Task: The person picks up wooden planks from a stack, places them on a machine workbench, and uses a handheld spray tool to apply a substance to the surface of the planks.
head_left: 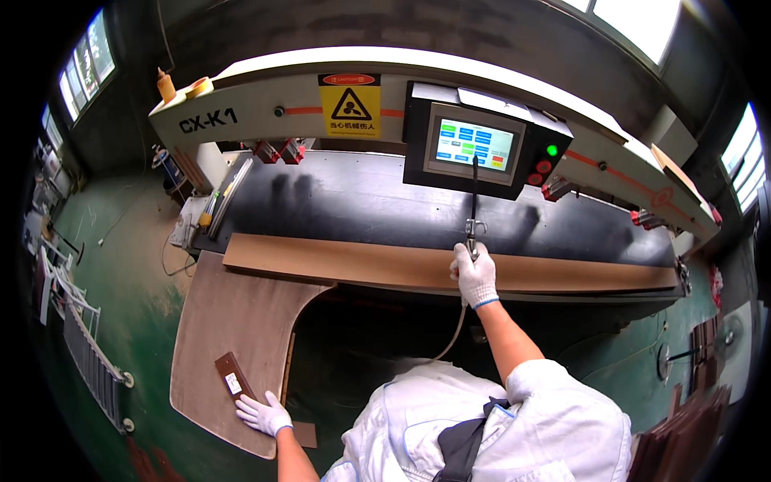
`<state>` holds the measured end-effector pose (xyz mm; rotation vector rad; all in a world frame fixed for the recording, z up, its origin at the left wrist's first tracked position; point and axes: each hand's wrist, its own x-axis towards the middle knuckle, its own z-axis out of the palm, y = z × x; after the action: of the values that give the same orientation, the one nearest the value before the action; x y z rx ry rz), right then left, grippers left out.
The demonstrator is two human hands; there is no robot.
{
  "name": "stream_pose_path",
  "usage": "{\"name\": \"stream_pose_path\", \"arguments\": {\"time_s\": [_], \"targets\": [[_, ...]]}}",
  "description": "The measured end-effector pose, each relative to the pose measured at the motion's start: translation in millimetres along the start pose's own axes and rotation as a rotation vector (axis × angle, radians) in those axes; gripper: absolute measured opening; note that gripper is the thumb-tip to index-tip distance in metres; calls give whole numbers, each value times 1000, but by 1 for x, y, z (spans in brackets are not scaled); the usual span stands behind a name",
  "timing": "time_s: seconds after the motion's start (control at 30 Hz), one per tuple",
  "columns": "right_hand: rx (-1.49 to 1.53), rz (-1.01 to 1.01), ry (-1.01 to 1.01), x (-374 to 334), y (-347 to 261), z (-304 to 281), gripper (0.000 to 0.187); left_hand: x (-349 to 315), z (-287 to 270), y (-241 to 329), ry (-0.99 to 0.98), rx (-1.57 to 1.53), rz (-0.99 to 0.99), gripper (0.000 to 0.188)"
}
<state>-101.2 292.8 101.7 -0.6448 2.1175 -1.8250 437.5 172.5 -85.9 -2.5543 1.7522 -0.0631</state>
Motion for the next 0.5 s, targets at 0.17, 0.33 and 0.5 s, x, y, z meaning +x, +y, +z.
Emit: {"name": "stream_pose_path", "arguments": {"time_s": [0.17, 0.33, 0.5], "targets": [[-6, 68, -19, 8, -8, 3, 34, -3, -10, 6, -24, 8, 0, 81], [33, 103, -30, 10, -11, 10, 33, 1, -1, 4, -1, -9, -8, 82], [87, 86, -41, 8, -8, 10, 30, -2, 0, 3, 1, -4, -4, 83]]}}
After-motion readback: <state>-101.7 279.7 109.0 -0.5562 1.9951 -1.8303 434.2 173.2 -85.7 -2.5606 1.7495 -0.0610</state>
